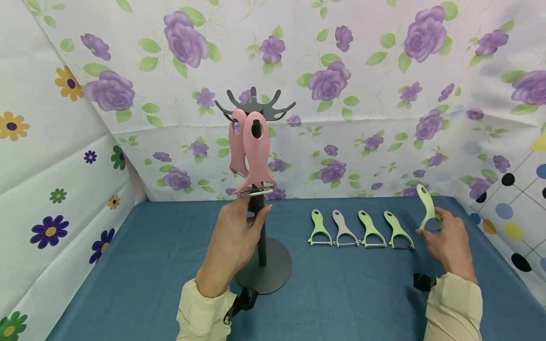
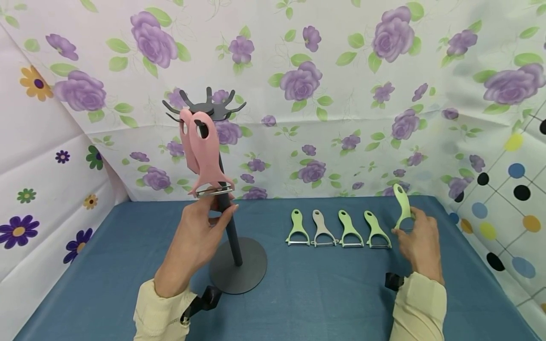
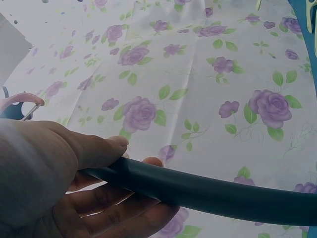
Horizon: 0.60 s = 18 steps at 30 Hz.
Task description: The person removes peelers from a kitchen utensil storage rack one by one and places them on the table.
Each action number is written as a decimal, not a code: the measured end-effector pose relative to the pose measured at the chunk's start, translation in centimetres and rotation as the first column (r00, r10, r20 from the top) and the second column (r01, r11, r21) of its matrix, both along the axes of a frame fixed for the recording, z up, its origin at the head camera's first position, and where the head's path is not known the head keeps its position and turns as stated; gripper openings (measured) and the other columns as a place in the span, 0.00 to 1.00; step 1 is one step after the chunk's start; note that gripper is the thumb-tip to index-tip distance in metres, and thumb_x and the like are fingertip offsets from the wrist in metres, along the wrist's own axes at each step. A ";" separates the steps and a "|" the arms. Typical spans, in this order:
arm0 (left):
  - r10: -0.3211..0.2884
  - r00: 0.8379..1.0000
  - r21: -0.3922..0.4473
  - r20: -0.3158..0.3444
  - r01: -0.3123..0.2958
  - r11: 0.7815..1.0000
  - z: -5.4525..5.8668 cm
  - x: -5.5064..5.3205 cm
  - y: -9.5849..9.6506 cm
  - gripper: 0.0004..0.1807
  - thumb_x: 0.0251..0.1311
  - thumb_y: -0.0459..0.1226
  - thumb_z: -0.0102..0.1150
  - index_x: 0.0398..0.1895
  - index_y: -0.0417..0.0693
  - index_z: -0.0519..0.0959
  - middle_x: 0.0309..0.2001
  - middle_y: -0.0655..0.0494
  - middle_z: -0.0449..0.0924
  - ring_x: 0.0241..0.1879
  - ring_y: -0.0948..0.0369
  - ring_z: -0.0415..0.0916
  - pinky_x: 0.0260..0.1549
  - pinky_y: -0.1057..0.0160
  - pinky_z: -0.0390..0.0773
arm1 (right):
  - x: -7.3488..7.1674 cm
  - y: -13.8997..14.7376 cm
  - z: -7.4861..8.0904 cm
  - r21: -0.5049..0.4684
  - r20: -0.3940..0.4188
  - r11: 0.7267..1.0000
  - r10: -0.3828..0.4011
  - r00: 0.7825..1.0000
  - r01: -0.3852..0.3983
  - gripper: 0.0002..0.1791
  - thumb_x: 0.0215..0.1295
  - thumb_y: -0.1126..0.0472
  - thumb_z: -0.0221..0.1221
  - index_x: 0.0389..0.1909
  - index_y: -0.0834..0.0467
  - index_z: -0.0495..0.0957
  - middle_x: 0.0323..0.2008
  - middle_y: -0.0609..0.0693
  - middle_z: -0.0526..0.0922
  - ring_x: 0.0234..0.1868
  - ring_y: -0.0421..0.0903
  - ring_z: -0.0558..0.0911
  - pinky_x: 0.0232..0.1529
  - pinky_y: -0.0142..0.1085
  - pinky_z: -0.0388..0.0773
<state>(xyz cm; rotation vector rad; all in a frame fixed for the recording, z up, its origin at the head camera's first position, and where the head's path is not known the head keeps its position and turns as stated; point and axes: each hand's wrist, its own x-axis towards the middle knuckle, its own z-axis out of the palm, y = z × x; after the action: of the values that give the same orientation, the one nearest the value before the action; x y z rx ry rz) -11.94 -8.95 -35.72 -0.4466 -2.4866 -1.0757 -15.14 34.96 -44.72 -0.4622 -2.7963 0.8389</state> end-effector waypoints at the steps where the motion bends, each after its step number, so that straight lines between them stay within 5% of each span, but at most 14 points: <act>1: -0.001 1.000 0.001 0.000 0.001 1.000 0.0 0.0 0.0 0.11 0.71 0.37 0.62 0.50 0.41 0.78 0.42 0.46 0.85 0.40 0.53 0.87 0.41 0.57 0.89 | 0.0 0.0 0.0 -0.001 0.003 1.000 -0.003 1.000 0.003 0.43 0.70 0.65 0.62 0.78 0.72 0.48 0.69 0.82 0.56 0.69 0.79 0.57 0.62 0.73 0.62; 18: -0.006 1.000 0.006 0.002 0.006 1.000 0.1 0.0 0.0 0.11 0.71 0.37 0.62 0.51 0.40 0.78 0.42 0.46 0.85 0.41 0.53 0.87 0.41 0.57 0.89 | -0.1 0.1 -0.3 0.007 0.043 1.000 0.010 0.999 -0.010 0.42 0.70 0.66 0.61 0.77 0.73 0.49 0.70 0.82 0.55 0.70 0.80 0.55 0.63 0.74 0.60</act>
<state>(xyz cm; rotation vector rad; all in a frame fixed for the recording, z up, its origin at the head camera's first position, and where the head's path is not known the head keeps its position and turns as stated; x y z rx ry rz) -11.99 -8.92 -35.66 -0.4517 -2.4849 -1.0856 -15.22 35.03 -45.06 -0.4711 -2.8416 0.8311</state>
